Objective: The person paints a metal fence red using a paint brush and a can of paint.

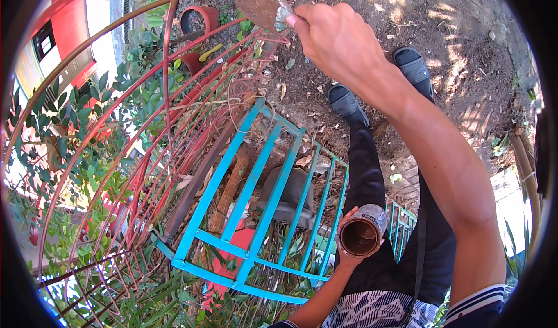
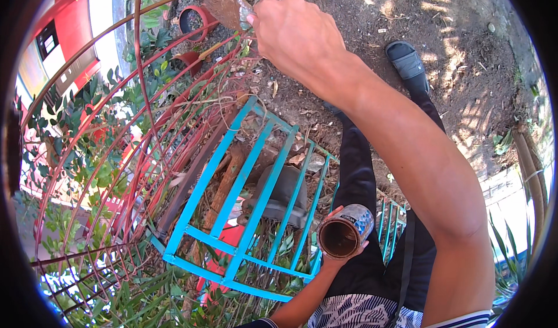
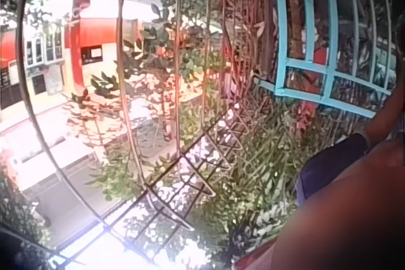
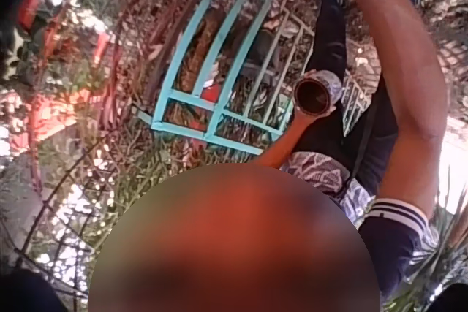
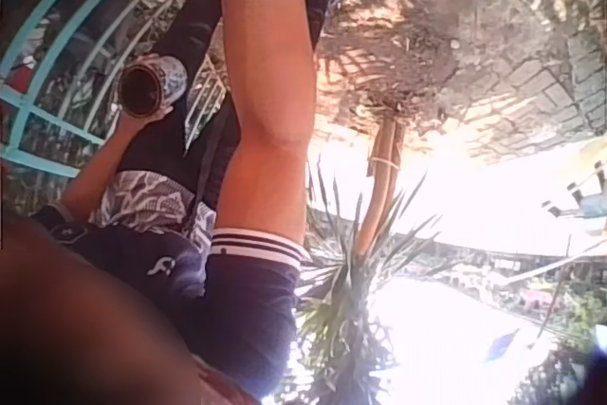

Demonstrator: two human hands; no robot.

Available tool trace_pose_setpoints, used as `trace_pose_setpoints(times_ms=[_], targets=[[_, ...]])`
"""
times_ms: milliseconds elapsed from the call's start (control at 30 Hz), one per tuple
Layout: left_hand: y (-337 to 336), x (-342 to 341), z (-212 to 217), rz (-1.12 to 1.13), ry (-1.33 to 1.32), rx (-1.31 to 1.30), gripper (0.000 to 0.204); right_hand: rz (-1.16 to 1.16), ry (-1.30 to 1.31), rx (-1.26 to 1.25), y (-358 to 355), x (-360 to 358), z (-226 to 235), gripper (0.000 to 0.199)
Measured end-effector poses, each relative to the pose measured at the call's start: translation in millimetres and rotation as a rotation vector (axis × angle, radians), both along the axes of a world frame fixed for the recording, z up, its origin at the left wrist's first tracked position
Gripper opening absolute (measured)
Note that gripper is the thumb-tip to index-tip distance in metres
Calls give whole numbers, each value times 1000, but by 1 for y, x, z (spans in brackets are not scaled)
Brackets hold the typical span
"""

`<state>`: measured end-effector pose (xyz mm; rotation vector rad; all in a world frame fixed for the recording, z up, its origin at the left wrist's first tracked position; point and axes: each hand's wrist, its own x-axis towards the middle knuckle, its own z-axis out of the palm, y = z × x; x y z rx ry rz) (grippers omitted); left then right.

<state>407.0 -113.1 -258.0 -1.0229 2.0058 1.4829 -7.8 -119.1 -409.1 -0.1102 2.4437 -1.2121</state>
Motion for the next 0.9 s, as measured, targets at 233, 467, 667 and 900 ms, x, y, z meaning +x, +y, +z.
trace_pose_setpoints(times_ms=[233, 467, 667, 900], targets=[[2, -7, 1, -8, -10, -8, 98, -29, 53, -8, 14, -48, -4, 31], [-3, 1, 0, -91, -4, -65, 100, 173, 9, 176, 7, -70, -1, 32], [0, 1, -2, -65, -41, -22, 103, 109, 403, 284, 13, -66, -8, 32], [-1, 4, -1, -7, -38, -5, 106, 46, 330, 192, 10, -66, -2, 36]])
